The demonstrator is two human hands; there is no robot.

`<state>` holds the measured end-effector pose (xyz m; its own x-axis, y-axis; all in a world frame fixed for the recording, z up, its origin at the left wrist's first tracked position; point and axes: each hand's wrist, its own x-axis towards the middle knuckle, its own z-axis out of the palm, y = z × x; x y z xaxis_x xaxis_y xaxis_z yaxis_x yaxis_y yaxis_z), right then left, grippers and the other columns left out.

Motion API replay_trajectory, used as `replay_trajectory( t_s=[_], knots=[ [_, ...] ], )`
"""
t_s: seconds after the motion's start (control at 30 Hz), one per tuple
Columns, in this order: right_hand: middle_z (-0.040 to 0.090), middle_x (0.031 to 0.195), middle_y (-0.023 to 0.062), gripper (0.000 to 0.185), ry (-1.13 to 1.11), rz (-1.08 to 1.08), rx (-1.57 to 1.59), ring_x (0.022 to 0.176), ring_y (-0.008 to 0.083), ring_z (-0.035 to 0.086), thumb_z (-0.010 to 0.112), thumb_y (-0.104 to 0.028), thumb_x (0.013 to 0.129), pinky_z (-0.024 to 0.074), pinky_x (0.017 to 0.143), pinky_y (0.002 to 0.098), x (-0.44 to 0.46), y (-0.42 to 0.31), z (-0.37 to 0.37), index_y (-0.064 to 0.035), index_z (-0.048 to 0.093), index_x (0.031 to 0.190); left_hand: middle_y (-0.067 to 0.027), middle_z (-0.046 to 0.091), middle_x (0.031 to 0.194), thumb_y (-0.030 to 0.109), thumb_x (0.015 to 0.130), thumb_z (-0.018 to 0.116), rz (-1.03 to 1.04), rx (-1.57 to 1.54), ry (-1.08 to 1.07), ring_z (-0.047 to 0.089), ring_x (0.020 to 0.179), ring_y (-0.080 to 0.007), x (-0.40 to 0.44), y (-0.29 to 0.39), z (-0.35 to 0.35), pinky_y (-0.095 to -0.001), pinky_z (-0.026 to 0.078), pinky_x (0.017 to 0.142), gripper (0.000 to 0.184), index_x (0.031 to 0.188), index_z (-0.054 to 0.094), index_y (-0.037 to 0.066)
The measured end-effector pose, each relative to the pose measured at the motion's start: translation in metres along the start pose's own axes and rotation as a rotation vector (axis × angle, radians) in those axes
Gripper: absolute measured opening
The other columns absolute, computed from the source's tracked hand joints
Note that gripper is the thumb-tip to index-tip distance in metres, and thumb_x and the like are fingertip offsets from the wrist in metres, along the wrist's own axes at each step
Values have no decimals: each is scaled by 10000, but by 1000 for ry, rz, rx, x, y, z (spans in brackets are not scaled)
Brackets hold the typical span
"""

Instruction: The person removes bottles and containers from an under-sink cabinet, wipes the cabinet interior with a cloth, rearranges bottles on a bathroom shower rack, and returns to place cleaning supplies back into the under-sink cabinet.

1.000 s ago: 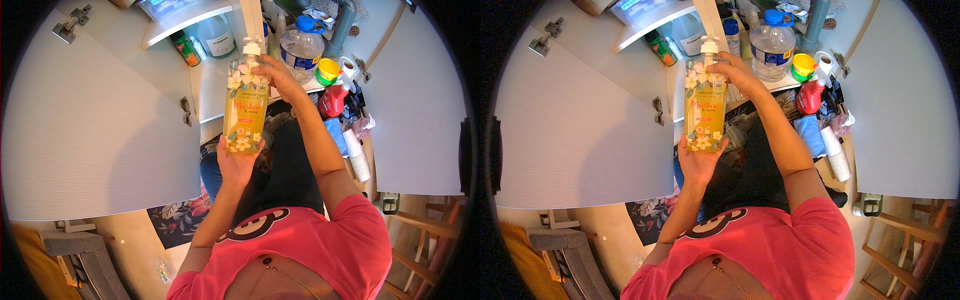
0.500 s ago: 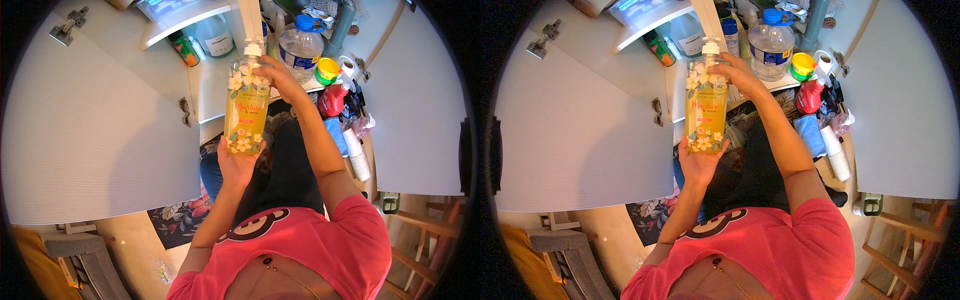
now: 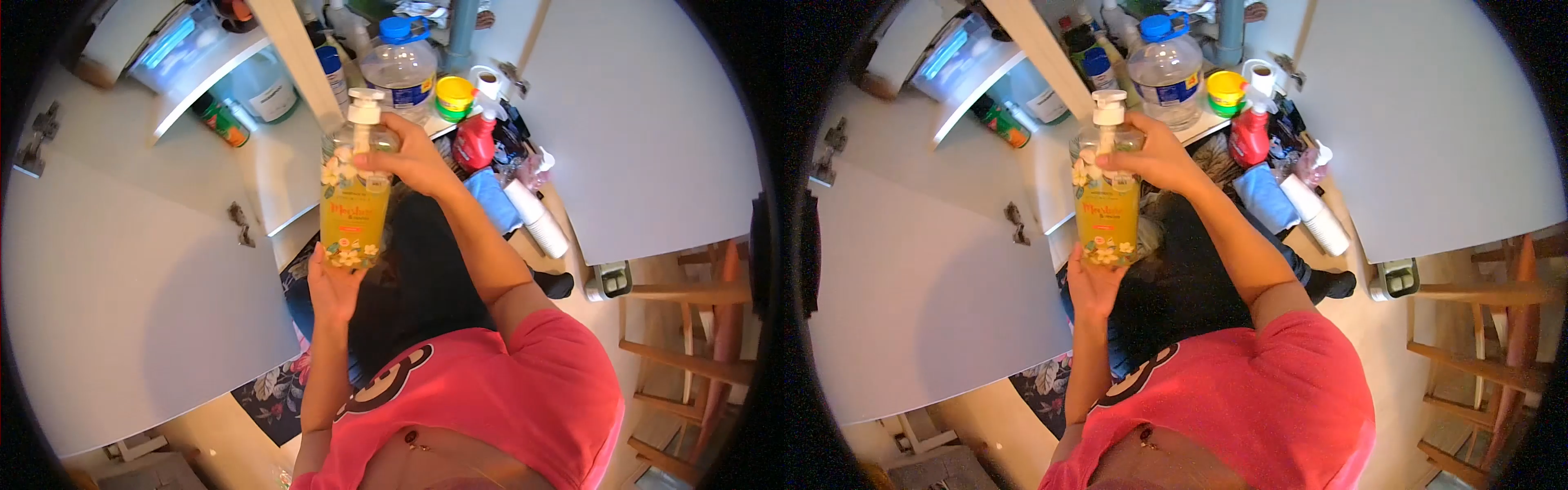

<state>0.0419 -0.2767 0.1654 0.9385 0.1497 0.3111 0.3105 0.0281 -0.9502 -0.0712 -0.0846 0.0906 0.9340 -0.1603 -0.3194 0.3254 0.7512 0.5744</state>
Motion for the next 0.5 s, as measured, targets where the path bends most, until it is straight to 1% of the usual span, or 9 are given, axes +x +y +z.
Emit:
replay_trajectory(
  t_s=[0.07, 0.1, 0.13, 0.2, 0.27, 0.3, 0.33, 0.4, 0.5],
  knots=[
    [593, 1087, 136, 643, 102, -47, -121, 1006, 204, 553, 793, -267, 619, 413, 895, 314, -18, -10, -19, 34, 539, 1128, -125, 472, 1252, 327, 912, 436, 58, 126, 101, 445, 1164, -271, 6, 1, -15, -455, 352, 979, 432, 1264, 400, 78],
    [596, 1075, 132, 650, 145, -108, -196, 998, 197, 553, 805, -254, 603, 418, 893, 316, -22, -15, -31, 30, 539, 1124, -127, 492, 1220, 320, 915, 449, 87, 188, 156, 466, 1138, -268, 7, 3, -20, -428, 375, 963, 417, 1243, 407, 67],
    [604, 1056, 128, 650, 216, -153, -194, 977, 198, 562, 808, -251, 597, 434, 871, 322, -25, -14, -41, 16, 547, 1130, -126, 499, 1204, 309, 917, 450, 99, 217, 139, 474, 1124, -265, 7, 9, -24, -415, 384, 951, 408, 1236, 405, 60],
    [612, 1036, 126, 649, 367, -72, -349, 941, 199, 583, 815, -242, 582, 457, 833, 321, -26, -10, -70, 7, 558, 1124, -124, 512, 1173, 288, 921, 452, 132, 271, 112, 491, 1095, -258, 7, 21, -29, -389, 401, 927, 388, 1221, 403, 46],
    [613, 1044, 139, 664, 522, -77, -549, 914, 210, 603, 821, -251, 566, 470, 811, 321, -21, -2, -94, 11, 563, 1119, -122, 523, 1153, 270, 920, 461, 128, 283, 160, 512, 1060, -238, 13, 27, -40, -365, 418, 892, 359, 1205, 417, 55],
    [611, 1035, 153, 658, 579, -126, -689, 901, 245, 612, 823, -262, 558, 476, 799, 329, -18, 1, -101, 23, 569, 1094, -120, 530, 1142, 265, 918, 466, 136, 294, 189, 519, 1047, -232, 17, 27, -45, -361, 422, 883, 354, 1200, 423, 56],
    [608, 1006, 163, 631, 612, -132, -802, 888, 287, 610, 817, -268, 567, 480, 790, 353, -15, 9, -107, 16, 576, 1076, -117, 537, 1131, 260, 916, 472, 145, 307, 215, 526, 1033, -226, 21, 27, -50, -356, 426, 874, 348, 1194, 428, 56],
    [593, 1004, 167, 628, 612, -130, -900, 903, 311, 596, 814, -268, 572, 473, 797, 369, -9, 27, -116, 13, 568, 1077, -114, 554, 1094, 251, 916, 480, 129, 293, 209, 538, 1009, -222, 33, 22, -64, -352, 439, 863, 322, 1173, 446, 60],
    [571, 1017, 180, 640, 599, -161, -903, 931, 322, 572, 798, -275, 594, 461, 807, 386, -3, 84, -129, 15, 538, 1102, -106, 570, 1061, 247, 912, 493, 86, 294, 194, 552, 980, -212, 40, 16, -68, -344, 451, 850, 297, 1145, 470, 63]
  ],
)
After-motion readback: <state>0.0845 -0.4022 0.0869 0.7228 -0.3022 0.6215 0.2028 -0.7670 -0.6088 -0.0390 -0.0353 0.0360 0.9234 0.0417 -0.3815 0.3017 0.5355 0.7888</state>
